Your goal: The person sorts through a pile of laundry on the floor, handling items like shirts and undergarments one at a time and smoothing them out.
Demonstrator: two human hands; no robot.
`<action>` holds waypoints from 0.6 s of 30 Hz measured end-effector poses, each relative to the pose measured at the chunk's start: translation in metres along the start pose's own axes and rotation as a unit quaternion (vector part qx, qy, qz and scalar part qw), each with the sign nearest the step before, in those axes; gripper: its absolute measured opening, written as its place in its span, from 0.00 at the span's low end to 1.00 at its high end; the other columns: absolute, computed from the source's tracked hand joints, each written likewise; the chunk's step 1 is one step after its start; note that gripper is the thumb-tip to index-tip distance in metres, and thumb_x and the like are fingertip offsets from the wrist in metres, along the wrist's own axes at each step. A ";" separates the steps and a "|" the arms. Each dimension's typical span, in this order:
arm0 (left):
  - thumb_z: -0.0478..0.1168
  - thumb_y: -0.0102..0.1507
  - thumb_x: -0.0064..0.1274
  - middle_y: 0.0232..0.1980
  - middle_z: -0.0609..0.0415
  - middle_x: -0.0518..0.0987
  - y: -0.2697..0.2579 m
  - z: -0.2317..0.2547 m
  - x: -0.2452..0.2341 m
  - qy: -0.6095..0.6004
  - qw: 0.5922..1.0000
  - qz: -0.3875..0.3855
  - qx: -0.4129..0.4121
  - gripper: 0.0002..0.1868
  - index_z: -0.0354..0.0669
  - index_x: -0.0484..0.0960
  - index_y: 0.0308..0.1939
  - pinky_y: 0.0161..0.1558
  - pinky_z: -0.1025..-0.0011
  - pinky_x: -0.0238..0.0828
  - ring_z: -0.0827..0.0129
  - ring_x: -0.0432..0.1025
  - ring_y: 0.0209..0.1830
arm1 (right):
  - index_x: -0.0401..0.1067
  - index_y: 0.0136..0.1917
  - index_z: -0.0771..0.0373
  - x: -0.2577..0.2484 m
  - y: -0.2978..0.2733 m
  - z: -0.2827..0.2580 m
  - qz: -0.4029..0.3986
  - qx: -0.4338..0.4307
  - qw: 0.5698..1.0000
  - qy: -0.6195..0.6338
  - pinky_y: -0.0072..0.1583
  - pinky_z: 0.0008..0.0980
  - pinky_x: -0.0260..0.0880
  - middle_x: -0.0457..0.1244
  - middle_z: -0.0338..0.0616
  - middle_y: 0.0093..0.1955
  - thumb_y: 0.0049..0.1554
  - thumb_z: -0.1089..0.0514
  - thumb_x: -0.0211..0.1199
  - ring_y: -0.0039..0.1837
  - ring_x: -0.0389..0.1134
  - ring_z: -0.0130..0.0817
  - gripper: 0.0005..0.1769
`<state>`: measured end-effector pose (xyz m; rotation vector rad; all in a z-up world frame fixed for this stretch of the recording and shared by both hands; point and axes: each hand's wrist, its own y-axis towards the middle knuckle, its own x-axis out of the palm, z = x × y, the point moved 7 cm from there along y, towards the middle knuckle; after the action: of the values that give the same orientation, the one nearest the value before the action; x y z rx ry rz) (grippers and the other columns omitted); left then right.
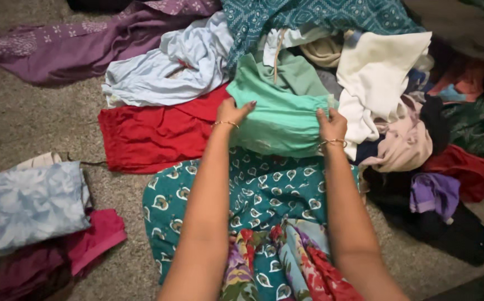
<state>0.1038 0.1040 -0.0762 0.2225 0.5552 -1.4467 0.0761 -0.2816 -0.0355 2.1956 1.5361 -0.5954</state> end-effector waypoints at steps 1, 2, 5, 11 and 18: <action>0.50 0.60 0.72 0.40 0.55 0.82 0.007 -0.002 0.006 -0.087 0.996 -0.023 0.002 0.24 0.39 0.84 0.53 0.46 0.65 0.73 0.67 0.76 0.40 | 0.76 0.49 0.68 -0.004 0.003 0.001 0.019 0.007 0.997 -0.069 0.43 0.34 0.61 0.62 0.45 0.35 0.63 0.52 0.73 0.39 0.58 0.32 0.16; 0.45 0.59 0.73 0.38 0.54 0.80 0.012 0.000 0.013 -0.172 0.984 -0.046 0.004 0.25 0.35 0.82 0.54 0.44 0.65 0.71 0.68 0.73 0.38 | 0.74 0.50 0.67 -0.011 0.003 -0.004 0.058 -0.022 0.997 -0.041 0.44 0.32 0.62 0.63 0.43 0.37 0.61 0.53 0.73 0.39 0.60 0.30 0.15; 0.35 0.55 0.73 0.35 0.54 0.81 0.002 0.016 0.014 -0.288 0.955 -0.063 0.041 0.28 0.40 0.75 0.54 0.41 0.70 0.70 0.73 0.73 0.35 | 0.69 0.58 0.62 -0.029 -0.006 -0.018 0.113 -0.059 0.990 0.058 0.44 0.27 0.62 0.64 0.37 0.41 0.57 0.57 0.72 0.40 0.62 0.26 0.19; 0.32 0.52 0.71 0.43 0.60 0.84 -0.035 0.091 -0.035 -0.197 0.965 0.033 0.172 0.23 0.48 0.85 0.50 0.45 0.72 0.74 0.76 0.75 0.41 | 0.74 0.63 0.64 -0.036 -0.021 -0.078 -0.072 -0.111 0.962 0.238 0.52 0.24 0.65 0.66 0.36 0.53 0.63 0.63 0.68 0.51 0.64 0.23 0.16; 0.35 0.49 0.70 0.39 0.52 0.83 -0.066 0.141 -0.087 0.014 0.934 0.210 0.289 0.17 0.50 0.88 0.42 0.45 0.62 0.74 0.56 0.77 0.41 | 0.76 0.60 0.59 -0.069 -0.051 -0.165 -0.121 -0.139 0.977 0.111 0.51 0.25 0.70 0.64 0.33 0.51 0.46 0.65 0.74 0.49 0.66 0.25 0.28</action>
<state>0.0689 0.1056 0.0987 0.7832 0.0741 -1.1533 0.0260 -0.2294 0.1361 1.9287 1.8906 -0.1891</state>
